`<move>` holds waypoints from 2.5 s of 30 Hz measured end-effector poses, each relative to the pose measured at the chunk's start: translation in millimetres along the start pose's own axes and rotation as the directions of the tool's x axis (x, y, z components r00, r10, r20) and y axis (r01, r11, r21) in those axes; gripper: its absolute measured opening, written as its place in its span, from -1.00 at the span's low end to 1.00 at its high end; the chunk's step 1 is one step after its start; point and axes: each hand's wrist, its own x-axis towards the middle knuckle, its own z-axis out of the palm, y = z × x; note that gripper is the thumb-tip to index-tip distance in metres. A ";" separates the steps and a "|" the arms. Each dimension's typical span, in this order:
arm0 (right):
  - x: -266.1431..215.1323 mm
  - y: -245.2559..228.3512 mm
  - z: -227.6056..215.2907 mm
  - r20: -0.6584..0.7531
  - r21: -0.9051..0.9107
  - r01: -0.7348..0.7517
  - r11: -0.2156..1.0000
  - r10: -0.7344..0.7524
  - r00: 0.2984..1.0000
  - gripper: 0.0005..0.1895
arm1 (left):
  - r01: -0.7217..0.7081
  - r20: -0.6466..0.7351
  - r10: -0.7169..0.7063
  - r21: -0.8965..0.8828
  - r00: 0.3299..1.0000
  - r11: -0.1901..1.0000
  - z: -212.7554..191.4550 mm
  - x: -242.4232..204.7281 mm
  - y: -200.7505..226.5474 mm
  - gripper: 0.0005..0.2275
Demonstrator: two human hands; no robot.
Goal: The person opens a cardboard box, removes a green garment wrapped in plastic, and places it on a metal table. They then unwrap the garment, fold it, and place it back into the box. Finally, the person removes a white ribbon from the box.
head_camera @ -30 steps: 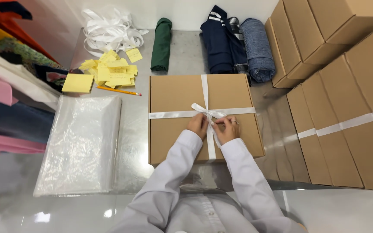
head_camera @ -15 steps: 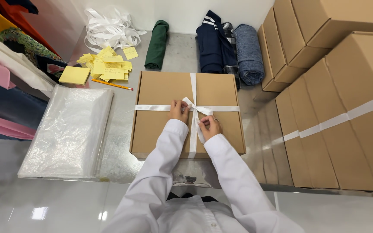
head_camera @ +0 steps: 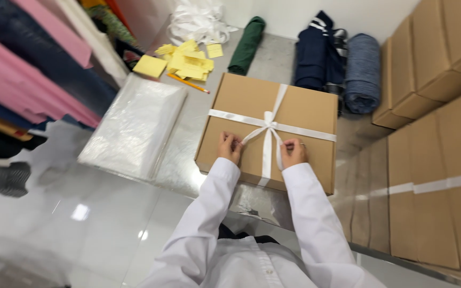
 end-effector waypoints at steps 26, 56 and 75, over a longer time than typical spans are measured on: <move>2.1 16.2 -122.8 0.320 0.947 -0.300 -0.117 0.448 0.835 -0.69 | -0.010 0.198 -0.074 0.393 0.977 0.919 97.2 9.8 72.2 -0.53; 58.8 -21.7 -120.6 0.359 0.917 -0.210 -0.339 0.472 0.805 -0.59 | -0.127 0.096 0.127 -0.009 0.987 0.992 62.1 71.4 17.9 -0.72; 96.7 36.3 -114.1 0.239 -0.354 -0.056 0.933 0.148 0.960 -0.62 | -0.274 0.372 -0.016 0.712 0.928 0.646 0.0 129.5 9.7 -0.76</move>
